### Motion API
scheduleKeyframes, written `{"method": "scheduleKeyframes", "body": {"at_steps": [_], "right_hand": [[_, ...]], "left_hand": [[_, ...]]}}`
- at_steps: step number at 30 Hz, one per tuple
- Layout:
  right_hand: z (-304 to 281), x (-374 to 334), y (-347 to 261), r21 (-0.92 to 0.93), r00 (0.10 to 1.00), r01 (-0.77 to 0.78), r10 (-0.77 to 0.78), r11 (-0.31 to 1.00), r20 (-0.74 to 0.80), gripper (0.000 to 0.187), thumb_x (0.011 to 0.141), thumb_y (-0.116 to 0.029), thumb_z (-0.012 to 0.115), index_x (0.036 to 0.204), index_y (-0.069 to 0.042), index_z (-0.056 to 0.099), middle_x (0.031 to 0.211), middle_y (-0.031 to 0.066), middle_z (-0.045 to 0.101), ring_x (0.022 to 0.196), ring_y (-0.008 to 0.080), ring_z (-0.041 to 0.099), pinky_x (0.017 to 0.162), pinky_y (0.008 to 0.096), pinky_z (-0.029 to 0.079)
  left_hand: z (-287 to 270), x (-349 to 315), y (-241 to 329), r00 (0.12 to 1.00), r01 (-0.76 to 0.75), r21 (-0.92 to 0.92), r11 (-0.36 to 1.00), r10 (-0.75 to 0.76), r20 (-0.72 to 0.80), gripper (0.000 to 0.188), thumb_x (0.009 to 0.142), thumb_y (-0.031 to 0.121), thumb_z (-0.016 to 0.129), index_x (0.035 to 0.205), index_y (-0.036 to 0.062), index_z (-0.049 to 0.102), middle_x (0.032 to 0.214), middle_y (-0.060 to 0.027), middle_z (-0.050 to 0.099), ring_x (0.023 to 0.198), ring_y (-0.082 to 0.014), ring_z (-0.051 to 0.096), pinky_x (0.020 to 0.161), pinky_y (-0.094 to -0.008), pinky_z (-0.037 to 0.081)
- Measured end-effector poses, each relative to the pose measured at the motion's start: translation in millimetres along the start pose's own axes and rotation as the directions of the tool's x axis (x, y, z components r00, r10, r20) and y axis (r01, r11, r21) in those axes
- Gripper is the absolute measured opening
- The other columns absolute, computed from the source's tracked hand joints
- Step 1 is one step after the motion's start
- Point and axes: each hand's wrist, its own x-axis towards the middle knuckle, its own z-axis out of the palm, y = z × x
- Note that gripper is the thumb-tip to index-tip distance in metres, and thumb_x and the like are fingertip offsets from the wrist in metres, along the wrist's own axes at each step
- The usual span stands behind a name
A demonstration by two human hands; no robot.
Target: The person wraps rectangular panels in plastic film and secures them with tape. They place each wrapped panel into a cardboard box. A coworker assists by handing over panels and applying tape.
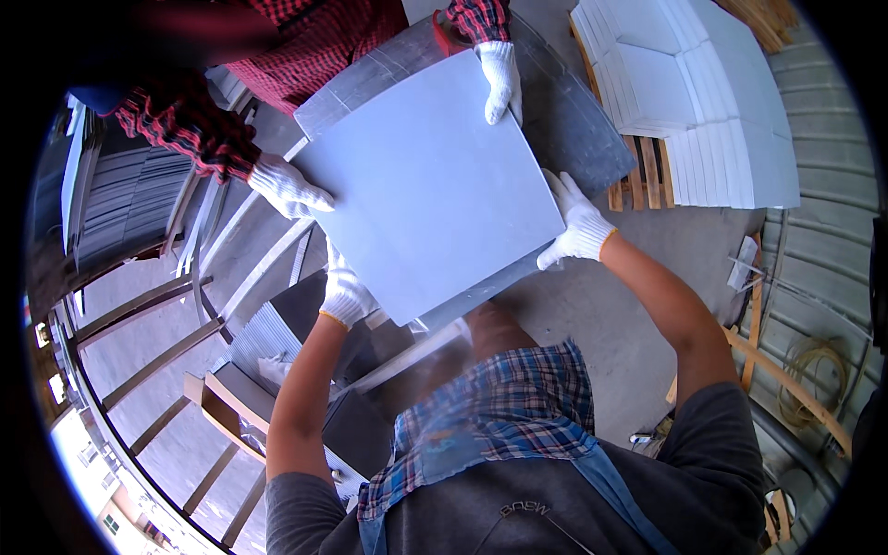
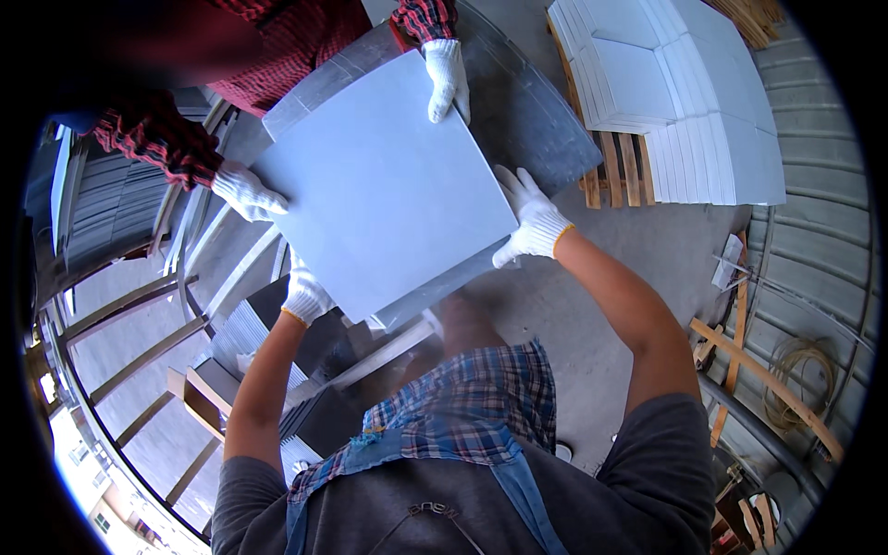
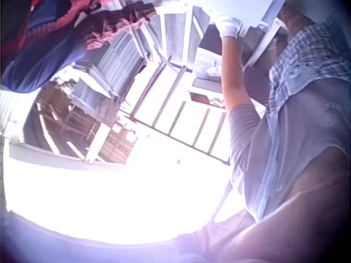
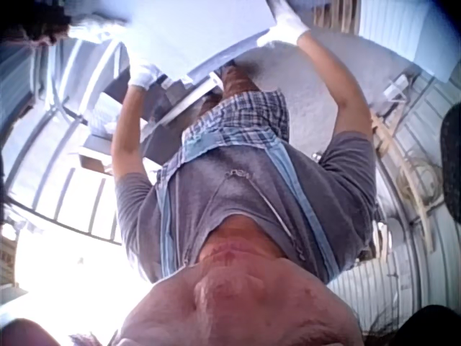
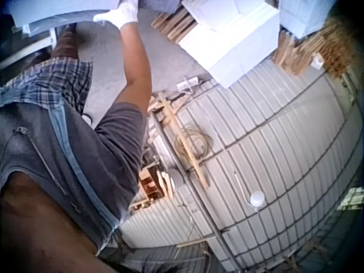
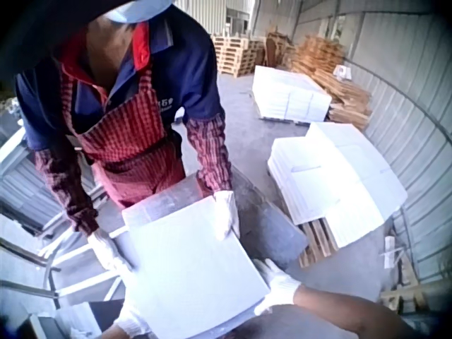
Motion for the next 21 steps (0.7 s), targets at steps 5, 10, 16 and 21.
{"method": "scheduleKeyframes", "body": {"at_steps": [5, 10, 16, 21], "right_hand": [[4, -19, -3, 0.091, 0.992, -0.082, 0.090, 0.992, -0.085, 0.142, 0.049, -0.057, 0.093, 0.160, -0.006, 0.021, 0.166, 0.0202, 0.018, 0.154, 0.0390, 0.014, 0.127, 0.0444, 0.015], [34, -20, 7, 0.010, 0.977, -0.015, 0.017, 1.000, -0.212, 0.137, 0.054, -0.055, 0.092, 0.157, 0.002, 0.022, 0.164, 0.0220, 0.023, 0.153, 0.0376, 0.018, 0.125, 0.0451, 0.020], [72, -41, 34, 0.006, 0.934, -0.080, 0.077, 0.997, -0.349, 0.119, 0.065, -0.039, 0.089, 0.156, 0.004, 0.024, 0.160, 0.0264, 0.029, 0.150, 0.0417, 0.025, 0.124, 0.0455, 0.022], [109, -68, 21, 0.379, 0.846, -0.194, 0.350, 0.905, -0.403, 0.098, 0.084, -0.031, 0.079, 0.158, -0.001, 0.024, 0.160, 0.0233, 0.033, 0.148, 0.0386, 0.031, 0.121, 0.0428, 0.027]], "left_hand": [[-30, -20, 56, 0.988, 0.100, 0.691, 0.716, -0.153, 0.015, 0.093, 0.088, 0.063, 0.054, 0.158, 0.0076, 0.029, 0.163, -0.0239, 0.022, 0.153, -0.0453, 0.010, 0.122, -0.0633, 0.008], [-25, -35, 48, 0.968, 0.249, 0.464, 0.850, -0.225, -0.107, 0.110, 0.076, 0.053, 0.075, 0.157, -0.0003, 0.023, 0.163, -0.0281, 0.020, 0.154, -0.0439, 0.010, 0.124, -0.0592, 0.011], [-32, -36, 45, 0.977, 0.164, 0.385, 0.908, -0.096, -0.191, 0.103, 0.072, 0.043, 0.081, 0.151, -0.0040, 0.033, 0.153, -0.0249, 0.040, 0.146, -0.0399, 0.034, 0.118, -0.0509, 0.029], [-39, -60, 46, 0.959, 0.236, 0.435, 0.869, -0.136, -0.249, 0.058, 0.083, 0.022, 0.065, 0.135, 0.0033, 0.049, 0.126, -0.0171, 0.061, 0.122, -0.0324, 0.057, 0.100, -0.0478, 0.045]]}}
